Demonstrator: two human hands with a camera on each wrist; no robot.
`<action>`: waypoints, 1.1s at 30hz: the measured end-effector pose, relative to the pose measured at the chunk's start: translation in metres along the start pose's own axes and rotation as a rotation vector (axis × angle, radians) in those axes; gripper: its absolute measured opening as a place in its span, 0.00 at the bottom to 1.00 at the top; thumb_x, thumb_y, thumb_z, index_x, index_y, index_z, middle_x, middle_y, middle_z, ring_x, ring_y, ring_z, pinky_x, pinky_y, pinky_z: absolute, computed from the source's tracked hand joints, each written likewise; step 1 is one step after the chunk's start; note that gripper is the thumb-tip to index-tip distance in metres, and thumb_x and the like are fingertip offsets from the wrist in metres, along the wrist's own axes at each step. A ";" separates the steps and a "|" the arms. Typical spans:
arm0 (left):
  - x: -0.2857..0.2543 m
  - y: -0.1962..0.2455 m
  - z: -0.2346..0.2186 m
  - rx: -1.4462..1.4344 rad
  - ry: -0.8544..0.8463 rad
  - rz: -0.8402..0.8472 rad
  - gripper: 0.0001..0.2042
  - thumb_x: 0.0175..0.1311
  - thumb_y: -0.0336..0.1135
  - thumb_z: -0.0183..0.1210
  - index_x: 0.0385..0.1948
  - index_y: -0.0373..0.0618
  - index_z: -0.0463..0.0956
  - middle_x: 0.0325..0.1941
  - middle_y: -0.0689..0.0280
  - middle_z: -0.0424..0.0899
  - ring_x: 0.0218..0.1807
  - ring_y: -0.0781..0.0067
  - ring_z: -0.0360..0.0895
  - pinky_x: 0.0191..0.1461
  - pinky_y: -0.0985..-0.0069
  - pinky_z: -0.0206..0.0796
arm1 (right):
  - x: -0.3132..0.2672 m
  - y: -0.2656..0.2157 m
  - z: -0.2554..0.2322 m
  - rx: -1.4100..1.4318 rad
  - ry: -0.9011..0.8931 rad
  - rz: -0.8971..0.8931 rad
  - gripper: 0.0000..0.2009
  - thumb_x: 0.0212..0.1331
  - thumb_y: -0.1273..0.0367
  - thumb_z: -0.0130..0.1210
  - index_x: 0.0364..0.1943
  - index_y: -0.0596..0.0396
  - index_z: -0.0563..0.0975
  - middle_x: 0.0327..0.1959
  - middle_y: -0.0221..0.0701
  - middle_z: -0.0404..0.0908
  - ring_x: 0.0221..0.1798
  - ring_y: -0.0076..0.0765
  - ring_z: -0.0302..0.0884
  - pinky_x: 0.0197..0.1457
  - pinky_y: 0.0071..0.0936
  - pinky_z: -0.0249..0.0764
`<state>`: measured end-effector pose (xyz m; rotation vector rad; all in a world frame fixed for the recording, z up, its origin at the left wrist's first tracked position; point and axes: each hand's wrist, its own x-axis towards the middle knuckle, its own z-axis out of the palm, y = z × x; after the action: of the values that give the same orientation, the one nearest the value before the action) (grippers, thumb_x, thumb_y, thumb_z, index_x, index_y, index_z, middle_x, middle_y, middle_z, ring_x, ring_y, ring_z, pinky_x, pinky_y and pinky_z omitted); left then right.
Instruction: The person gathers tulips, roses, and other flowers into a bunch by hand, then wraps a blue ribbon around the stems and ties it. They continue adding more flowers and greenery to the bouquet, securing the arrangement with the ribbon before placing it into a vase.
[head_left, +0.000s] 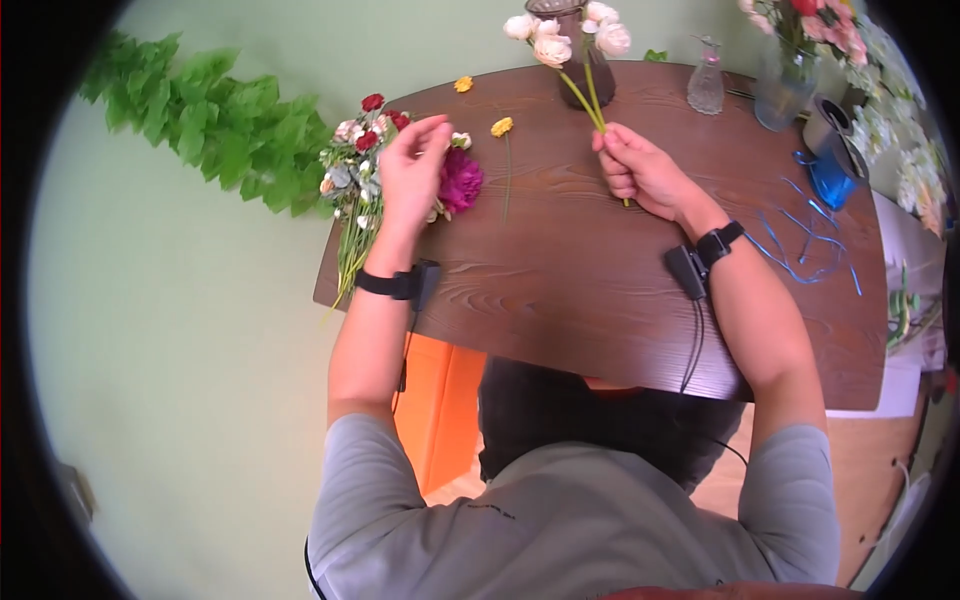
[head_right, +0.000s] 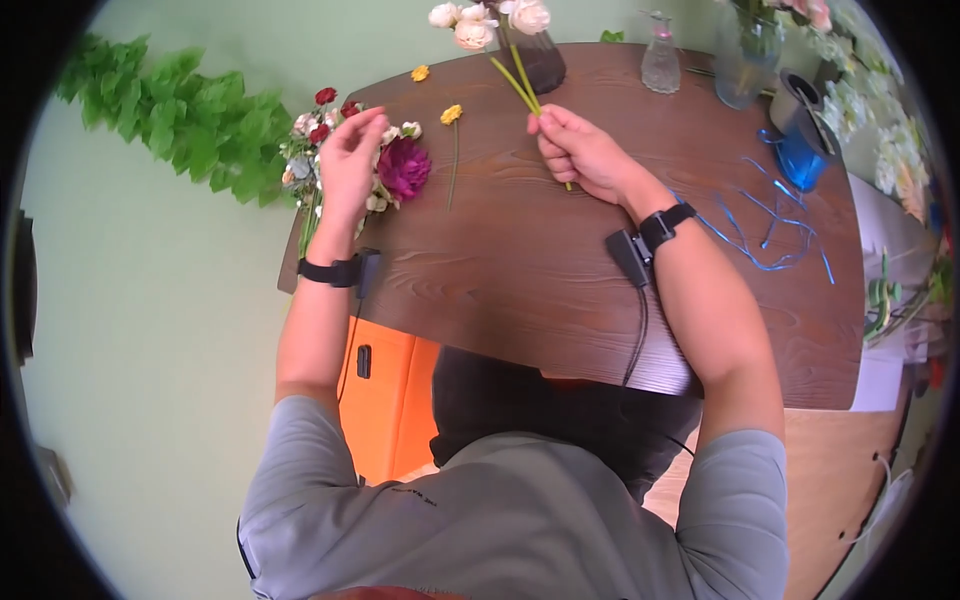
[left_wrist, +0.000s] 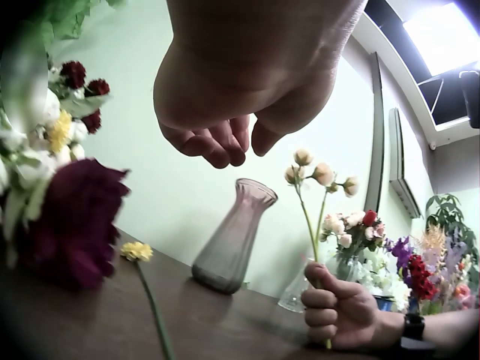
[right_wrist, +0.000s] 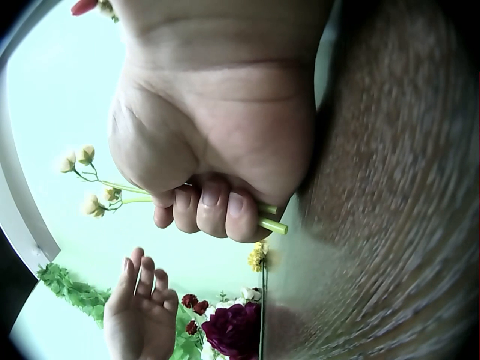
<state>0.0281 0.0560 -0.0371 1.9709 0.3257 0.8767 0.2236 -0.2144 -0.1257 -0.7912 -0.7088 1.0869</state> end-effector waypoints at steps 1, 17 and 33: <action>0.001 -0.011 -0.022 0.039 0.073 0.010 0.13 0.72 0.33 0.65 0.51 0.36 0.85 0.43 0.67 0.89 0.42 0.83 0.81 0.49 0.81 0.74 | -0.001 -0.001 0.001 -0.002 0.006 0.001 0.11 0.84 0.59 0.40 0.47 0.46 0.70 0.23 0.16 0.54 0.23 0.15 0.45 0.25 0.18 0.46; -0.011 -0.111 -0.148 0.365 0.235 -0.281 0.13 0.70 0.34 0.66 0.50 0.36 0.86 0.36 0.69 0.87 0.37 0.82 0.79 0.45 0.78 0.72 | 0.000 -0.002 0.005 0.001 0.038 0.037 0.10 0.84 0.59 0.42 0.47 0.47 0.71 0.23 0.15 0.54 0.23 0.15 0.46 0.25 0.17 0.48; 0.003 -0.078 -0.126 0.278 0.315 -0.178 0.09 0.68 0.33 0.69 0.43 0.37 0.88 0.35 0.70 0.86 0.36 0.82 0.77 0.42 0.80 0.69 | -0.001 -0.002 0.002 0.010 0.018 0.025 0.11 0.84 0.60 0.41 0.48 0.48 0.72 0.24 0.16 0.55 0.23 0.15 0.46 0.25 0.18 0.48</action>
<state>-0.0479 0.1812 -0.0602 2.0123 0.8312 1.0703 0.2222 -0.2157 -0.1234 -0.8017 -0.6793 1.1037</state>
